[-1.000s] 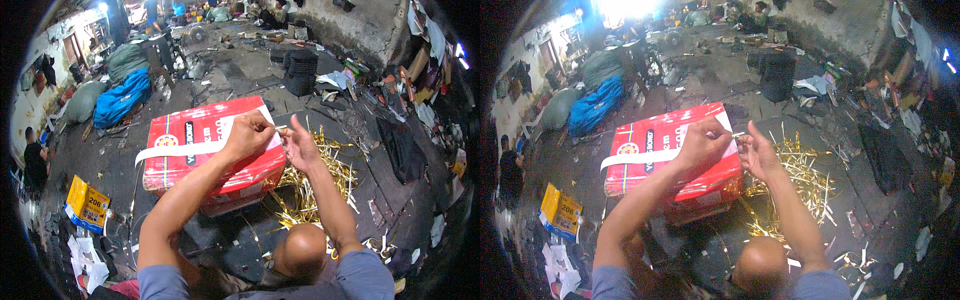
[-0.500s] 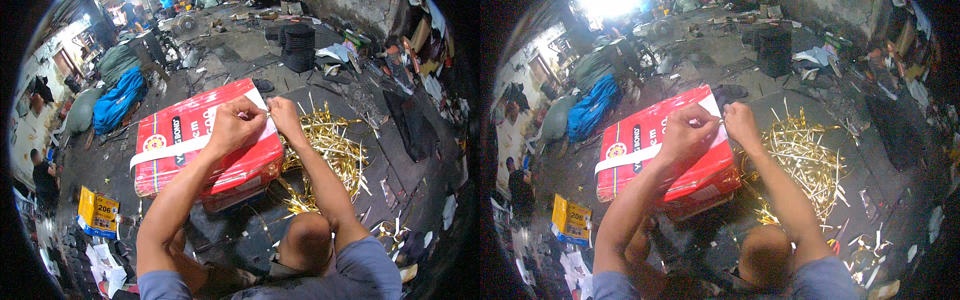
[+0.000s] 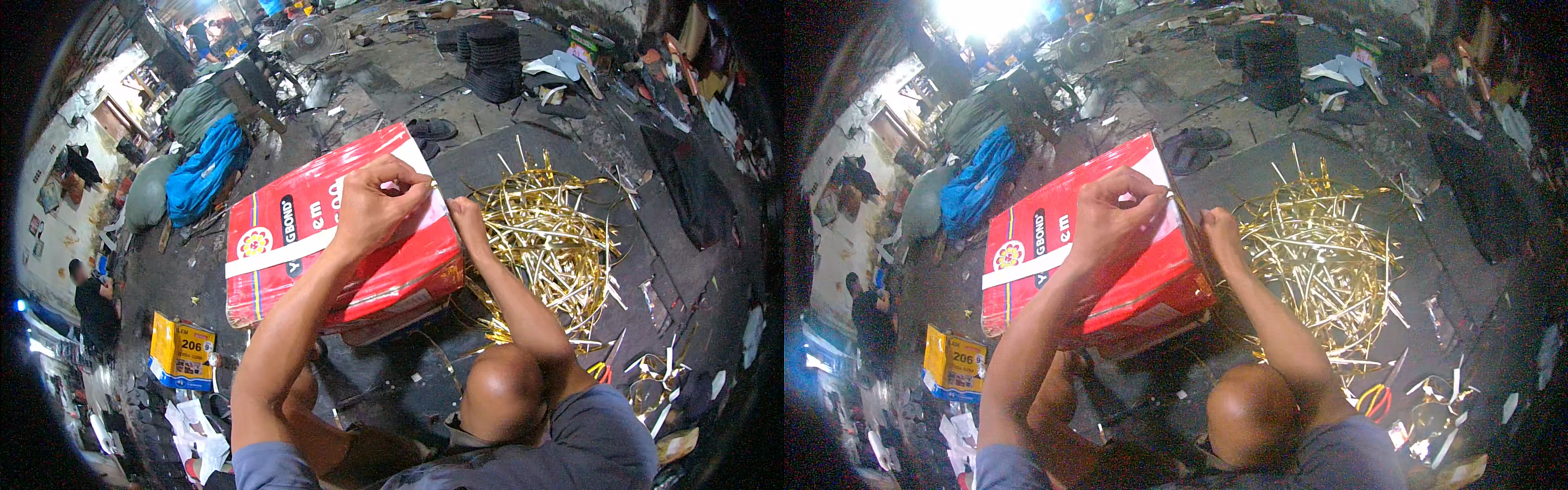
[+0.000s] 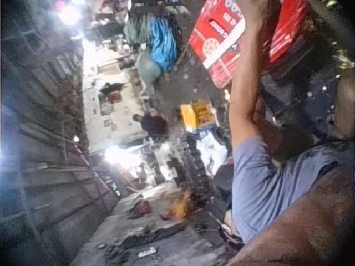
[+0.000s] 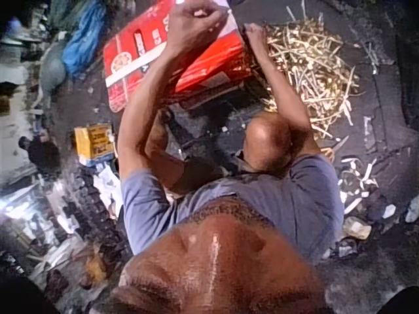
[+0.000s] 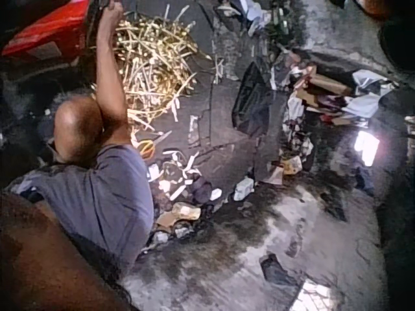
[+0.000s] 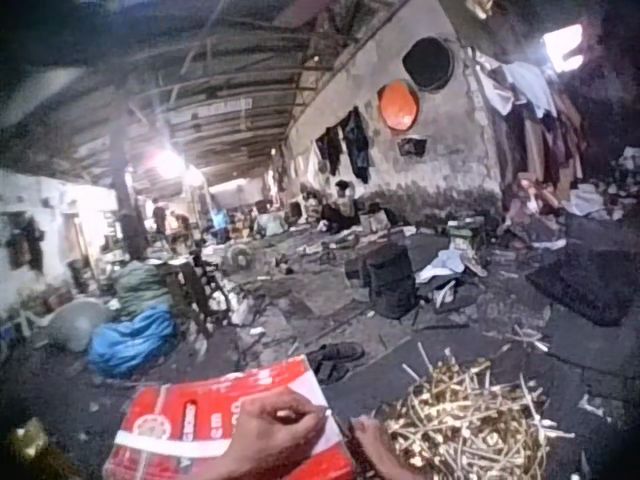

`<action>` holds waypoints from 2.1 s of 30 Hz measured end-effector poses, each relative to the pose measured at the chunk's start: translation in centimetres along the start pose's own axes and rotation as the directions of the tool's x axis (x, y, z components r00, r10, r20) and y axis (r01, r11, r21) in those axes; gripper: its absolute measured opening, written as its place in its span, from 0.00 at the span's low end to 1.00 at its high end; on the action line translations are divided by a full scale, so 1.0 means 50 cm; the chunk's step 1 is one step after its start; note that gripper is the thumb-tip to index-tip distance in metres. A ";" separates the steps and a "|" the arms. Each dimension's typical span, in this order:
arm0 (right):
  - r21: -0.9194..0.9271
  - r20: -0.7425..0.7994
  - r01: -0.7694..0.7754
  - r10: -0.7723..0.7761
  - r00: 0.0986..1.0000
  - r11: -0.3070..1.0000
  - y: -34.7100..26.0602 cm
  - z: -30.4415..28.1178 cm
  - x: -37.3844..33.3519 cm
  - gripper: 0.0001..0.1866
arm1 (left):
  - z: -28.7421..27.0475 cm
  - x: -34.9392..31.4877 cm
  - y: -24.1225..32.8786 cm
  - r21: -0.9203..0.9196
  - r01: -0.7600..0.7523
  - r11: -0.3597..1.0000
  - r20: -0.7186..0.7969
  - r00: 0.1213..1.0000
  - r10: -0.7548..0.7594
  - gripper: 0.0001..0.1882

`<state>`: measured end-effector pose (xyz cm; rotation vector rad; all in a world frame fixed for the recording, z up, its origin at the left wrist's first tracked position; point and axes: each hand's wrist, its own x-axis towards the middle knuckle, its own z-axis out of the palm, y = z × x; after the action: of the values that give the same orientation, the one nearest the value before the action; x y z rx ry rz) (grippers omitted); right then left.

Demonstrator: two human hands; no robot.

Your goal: The person wraps a red cardboard box with white tape, repeatedly folding and pressing the tape around the box edges. The person adjusts the box position and continues applying tape to secure it.

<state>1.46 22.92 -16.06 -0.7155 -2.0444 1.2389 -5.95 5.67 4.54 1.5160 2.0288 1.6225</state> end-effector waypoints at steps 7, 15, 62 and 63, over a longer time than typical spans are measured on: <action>-0.056 -0.066 0.073 -0.077 0.995 0.996 0.198 0.038 -0.056 0.23 | 0.006 0.002 -0.014 -0.105 0.083 0.991 0.002 0.996 -0.084 0.02; -0.546 0.129 0.013 0.069 0.989 0.838 0.413 0.055 -0.169 0.10 | -0.004 0.002 -0.018 -0.068 0.043 0.997 0.000 0.999 -0.043 0.01; 0.634 -0.439 -0.215 0.574 0.692 0.743 0.163 -0.546 -0.275 0.21 | -0.042 -0.030 0.018 0.277 -0.354 0.893 0.327 0.909 0.259 0.33; 0.157 -0.519 -0.209 0.261 0.814 0.965 0.238 -0.572 -0.333 0.19 | -0.033 -0.002 -0.004 0.282 -0.448 0.848 0.346 0.872 0.346 0.34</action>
<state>35.16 31.76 -20.62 -1.1534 -1.4563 1.0940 -7.05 4.53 5.01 2.2859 2.0093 1.0759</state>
